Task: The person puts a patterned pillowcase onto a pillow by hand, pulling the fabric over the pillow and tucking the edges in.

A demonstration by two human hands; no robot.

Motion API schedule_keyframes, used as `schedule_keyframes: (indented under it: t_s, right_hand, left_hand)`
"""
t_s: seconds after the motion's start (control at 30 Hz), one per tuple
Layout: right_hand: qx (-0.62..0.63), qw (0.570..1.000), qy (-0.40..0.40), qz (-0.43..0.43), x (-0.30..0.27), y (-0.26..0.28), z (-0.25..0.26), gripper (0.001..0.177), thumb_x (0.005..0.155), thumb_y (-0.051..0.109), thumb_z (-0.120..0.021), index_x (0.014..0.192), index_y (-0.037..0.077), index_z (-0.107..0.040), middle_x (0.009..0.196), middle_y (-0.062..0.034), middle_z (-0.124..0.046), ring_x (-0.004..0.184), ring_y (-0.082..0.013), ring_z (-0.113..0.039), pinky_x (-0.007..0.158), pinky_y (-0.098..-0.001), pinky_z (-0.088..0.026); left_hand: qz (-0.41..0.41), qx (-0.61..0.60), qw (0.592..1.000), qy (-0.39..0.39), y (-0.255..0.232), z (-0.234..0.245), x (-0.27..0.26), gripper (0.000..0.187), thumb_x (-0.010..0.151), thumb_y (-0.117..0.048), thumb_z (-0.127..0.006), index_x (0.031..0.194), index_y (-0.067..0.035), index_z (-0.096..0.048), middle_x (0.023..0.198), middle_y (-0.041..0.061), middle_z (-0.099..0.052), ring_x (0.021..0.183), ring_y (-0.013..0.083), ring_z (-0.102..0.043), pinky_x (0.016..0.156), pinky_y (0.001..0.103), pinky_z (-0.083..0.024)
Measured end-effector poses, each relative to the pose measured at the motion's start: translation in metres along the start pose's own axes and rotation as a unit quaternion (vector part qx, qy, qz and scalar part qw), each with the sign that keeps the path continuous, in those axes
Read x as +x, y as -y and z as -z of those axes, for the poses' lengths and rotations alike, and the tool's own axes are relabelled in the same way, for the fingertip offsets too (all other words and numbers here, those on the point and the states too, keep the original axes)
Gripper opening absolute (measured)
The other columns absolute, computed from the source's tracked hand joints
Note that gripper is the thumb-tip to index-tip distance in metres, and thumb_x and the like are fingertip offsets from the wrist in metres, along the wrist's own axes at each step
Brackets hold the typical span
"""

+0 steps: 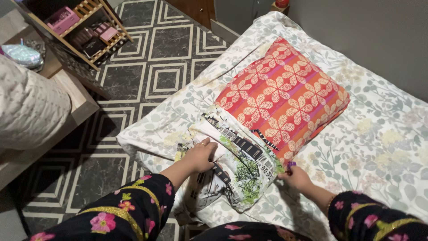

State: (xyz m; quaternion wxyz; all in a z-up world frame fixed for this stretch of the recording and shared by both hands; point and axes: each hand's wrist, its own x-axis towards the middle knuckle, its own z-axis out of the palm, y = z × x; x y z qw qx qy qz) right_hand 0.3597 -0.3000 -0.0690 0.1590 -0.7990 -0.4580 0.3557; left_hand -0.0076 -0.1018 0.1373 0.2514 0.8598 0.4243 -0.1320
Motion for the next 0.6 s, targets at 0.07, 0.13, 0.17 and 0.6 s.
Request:
schedule_keyframes:
  t_s: [0.07, 0.13, 0.17, 0.6]
  right_hand:
    - [-0.073, 0.996, 0.028, -0.048, 0.001, 0.019, 0.024, 0.05, 0.08, 0.049, -0.081, 0.099, 0.004, -0.071, 0.094, -0.0159, -0.074, 0.092, -0.0315, -0.073, 0.084, -0.0432, -0.056]
    - [-0.114, 0.993, 0.013, -0.006, -0.004, 0.043, 0.052, 0.046, 0.08, 0.052, -0.077, 0.097, 0.01, -0.069, 0.094, -0.0129, -0.073, 0.092, -0.0302, -0.071, 0.084, -0.044, -0.052]
    - [-0.114, 0.993, 0.015, -0.003, -0.003, 0.055, 0.065, 0.046, 0.08, 0.052, -0.077, 0.097, 0.01, -0.069, 0.094, -0.0129, -0.073, 0.092, -0.0302, -0.071, 0.084, -0.044, -0.052]
    - [0.208, 0.961, -0.157, -0.092, 0.031, 0.001, 0.02, 0.021, 0.086, 0.025, -0.08, 0.088, 0.004, -0.077, 0.078, -0.015, -0.073, 0.067, -0.0245, -0.061, 0.06, -0.0431, -0.048]
  left_hand:
    - [0.003, -0.001, 1.0, 0.001, 0.004, 0.001, 0.001, 0.077, 0.078, -0.025, -0.078, 0.148, -0.019, -0.044, 0.163, 0.017, -0.03, 0.145, 0.0372, -0.039, 0.116, 0.044, -0.039]
    - [0.011, -0.006, 1.0, -0.002, 0.007, 0.003, 0.003, 0.075, 0.079, -0.024, -0.078, 0.146, -0.019, -0.046, 0.163, 0.017, -0.03, 0.144, 0.0379, -0.039, 0.115, 0.044, -0.039]
    - [0.021, -0.014, 1.0, 0.001, 0.009, 0.004, 0.003, 0.073, 0.079, -0.025, -0.077, 0.145, -0.02, -0.046, 0.163, 0.016, -0.031, 0.144, 0.0369, -0.04, 0.114, 0.044, -0.04]
    - [0.015, -0.044, 0.999, -0.004, 0.035, -0.02, 0.009, 0.071, 0.081, -0.029, -0.078, 0.144, -0.019, -0.047, 0.161, 0.019, -0.032, 0.141, 0.0428, -0.041, 0.114, 0.047, -0.039]
